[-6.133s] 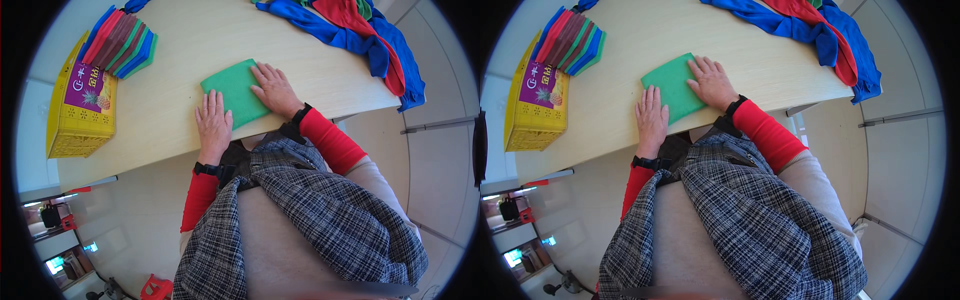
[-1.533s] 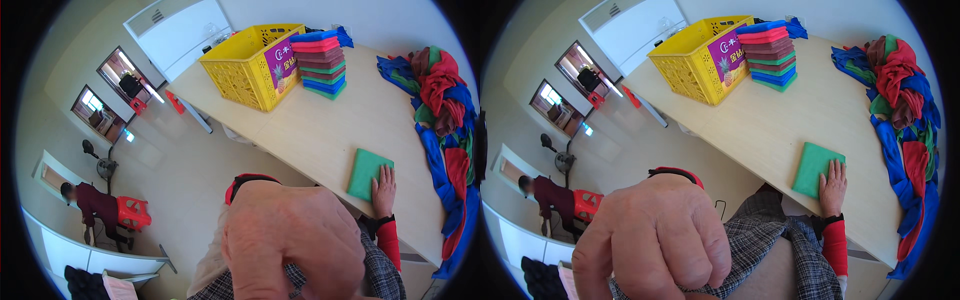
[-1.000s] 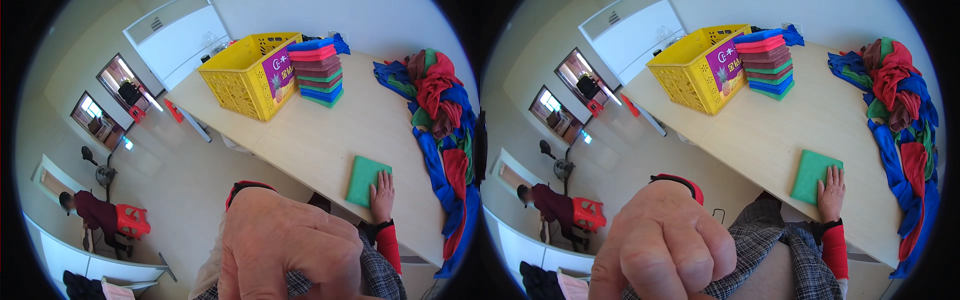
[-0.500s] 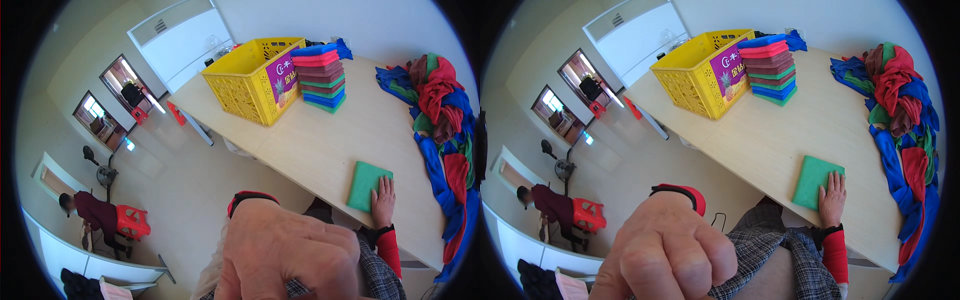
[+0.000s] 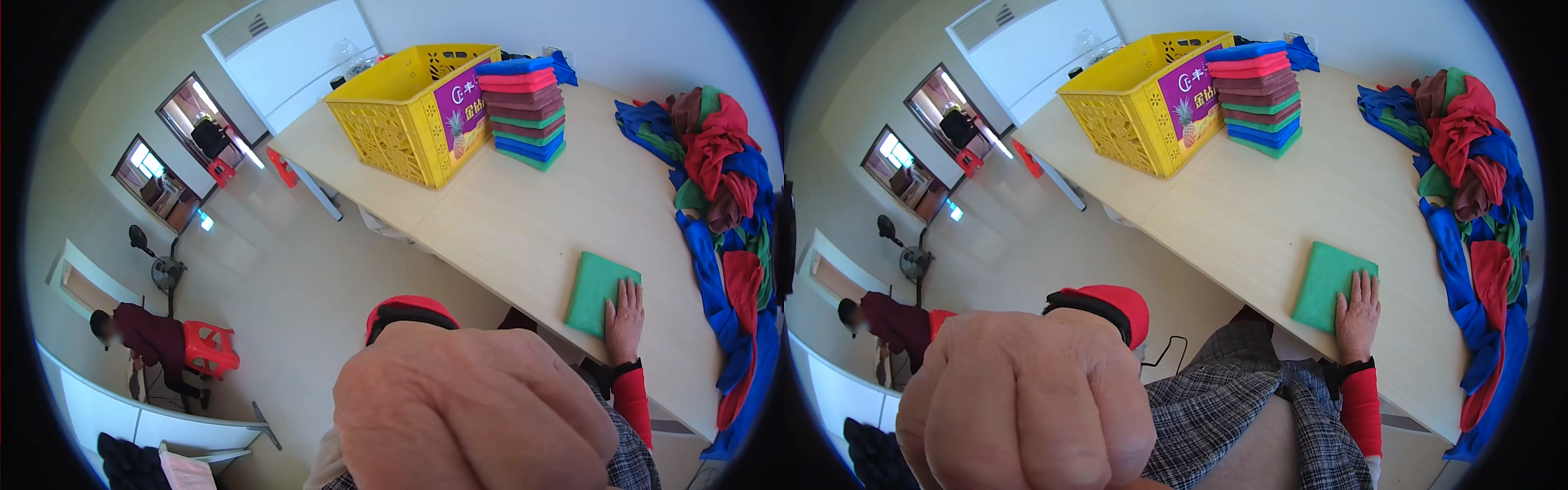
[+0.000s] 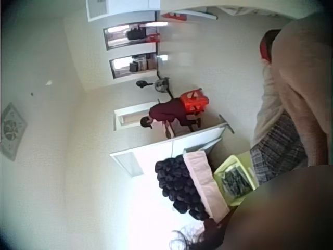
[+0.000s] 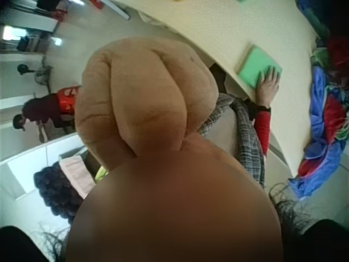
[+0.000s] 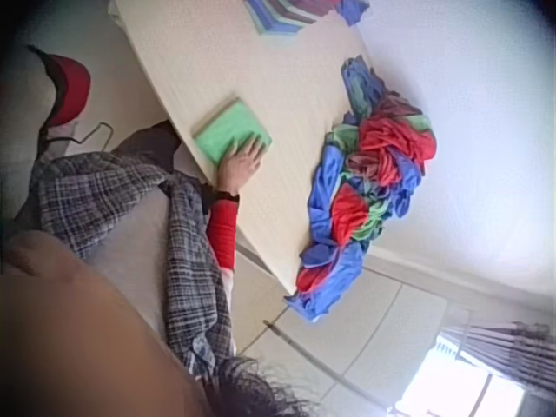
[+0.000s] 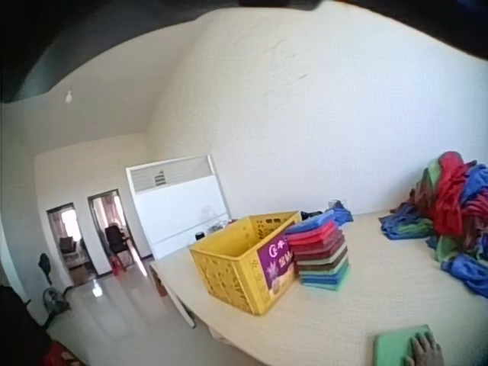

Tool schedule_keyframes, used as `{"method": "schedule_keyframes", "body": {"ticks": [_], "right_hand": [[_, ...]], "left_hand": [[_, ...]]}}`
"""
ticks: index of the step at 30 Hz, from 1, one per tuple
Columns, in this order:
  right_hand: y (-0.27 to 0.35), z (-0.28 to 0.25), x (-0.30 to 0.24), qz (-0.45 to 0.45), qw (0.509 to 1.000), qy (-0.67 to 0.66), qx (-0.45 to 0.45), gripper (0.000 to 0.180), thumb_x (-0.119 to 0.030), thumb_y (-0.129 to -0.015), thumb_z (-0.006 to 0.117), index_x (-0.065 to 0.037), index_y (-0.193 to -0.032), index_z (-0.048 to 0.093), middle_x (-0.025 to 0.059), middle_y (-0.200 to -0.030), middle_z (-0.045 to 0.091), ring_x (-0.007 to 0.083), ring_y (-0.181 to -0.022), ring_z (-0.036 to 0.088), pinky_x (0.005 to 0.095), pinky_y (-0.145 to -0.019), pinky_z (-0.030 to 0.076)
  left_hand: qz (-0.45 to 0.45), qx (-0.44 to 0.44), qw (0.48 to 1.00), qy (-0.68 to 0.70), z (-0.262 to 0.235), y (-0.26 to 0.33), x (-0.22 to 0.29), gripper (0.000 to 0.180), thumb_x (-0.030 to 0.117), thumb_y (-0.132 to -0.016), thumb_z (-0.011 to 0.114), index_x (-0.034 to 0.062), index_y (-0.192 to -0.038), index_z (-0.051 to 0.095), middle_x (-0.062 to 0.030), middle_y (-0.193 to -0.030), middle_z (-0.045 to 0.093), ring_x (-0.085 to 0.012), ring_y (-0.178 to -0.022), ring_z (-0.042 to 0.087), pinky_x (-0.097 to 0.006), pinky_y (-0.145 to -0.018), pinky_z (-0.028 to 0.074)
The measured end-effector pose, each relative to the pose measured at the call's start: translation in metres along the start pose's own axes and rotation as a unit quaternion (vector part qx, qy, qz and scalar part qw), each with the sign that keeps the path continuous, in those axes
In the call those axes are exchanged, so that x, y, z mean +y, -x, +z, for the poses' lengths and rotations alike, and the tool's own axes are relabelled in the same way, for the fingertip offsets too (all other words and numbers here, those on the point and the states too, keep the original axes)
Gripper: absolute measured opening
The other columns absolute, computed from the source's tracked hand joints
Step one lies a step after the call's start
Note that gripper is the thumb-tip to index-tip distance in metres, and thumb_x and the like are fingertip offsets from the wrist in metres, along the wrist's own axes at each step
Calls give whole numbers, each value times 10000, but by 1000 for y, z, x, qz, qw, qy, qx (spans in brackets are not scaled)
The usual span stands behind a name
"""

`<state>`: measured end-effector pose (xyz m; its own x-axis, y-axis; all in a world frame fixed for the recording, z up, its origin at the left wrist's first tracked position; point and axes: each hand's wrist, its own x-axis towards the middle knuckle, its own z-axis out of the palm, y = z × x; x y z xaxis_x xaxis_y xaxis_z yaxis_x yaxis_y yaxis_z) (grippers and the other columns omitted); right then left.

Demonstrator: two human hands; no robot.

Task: Fold various pieces of colorful cloth on a workbench.

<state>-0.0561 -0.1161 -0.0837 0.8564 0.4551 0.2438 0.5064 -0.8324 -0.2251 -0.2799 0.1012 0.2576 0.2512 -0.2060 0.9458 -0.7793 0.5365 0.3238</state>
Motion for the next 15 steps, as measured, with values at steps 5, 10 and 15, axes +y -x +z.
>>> {"method": "schedule_keyframes", "body": {"ticks": [5,10,15], "right_hand": [[0,-2,-5,-17,1000,4,16,534,-276,-1022,499,-30,-1491,425,151,-1574,390,352,-1493,288,483,-1189,289],[-2,1,-5,-15,1000,-4,26,530,-274,-1016,511,-21,-1477,444,161,-1566,399,359,-1487,295,483,-1185,295],[-1,-5,-6,-3,1000,-13,9,539,-295,-1022,493,-25,-1485,438,161,-1583,377,362,-1494,282,483,-1201,275]], "left_hand": [[-113,-34,992,-39,-3,2,20,191,7,-842,725,92,-675,690,-82,-726,632,-112,-477,428,-217,-400,306],[-170,85,982,-11,-9,18,28,210,115,-918,714,62,-743,610,-122,-838,666,-224,-610,610,-363,-664,561],[-167,136,974,67,-62,34,6,220,162,-1005,649,92,-852,507,-58,-863,542,-172,-707,572,-354,-635,566]]}}
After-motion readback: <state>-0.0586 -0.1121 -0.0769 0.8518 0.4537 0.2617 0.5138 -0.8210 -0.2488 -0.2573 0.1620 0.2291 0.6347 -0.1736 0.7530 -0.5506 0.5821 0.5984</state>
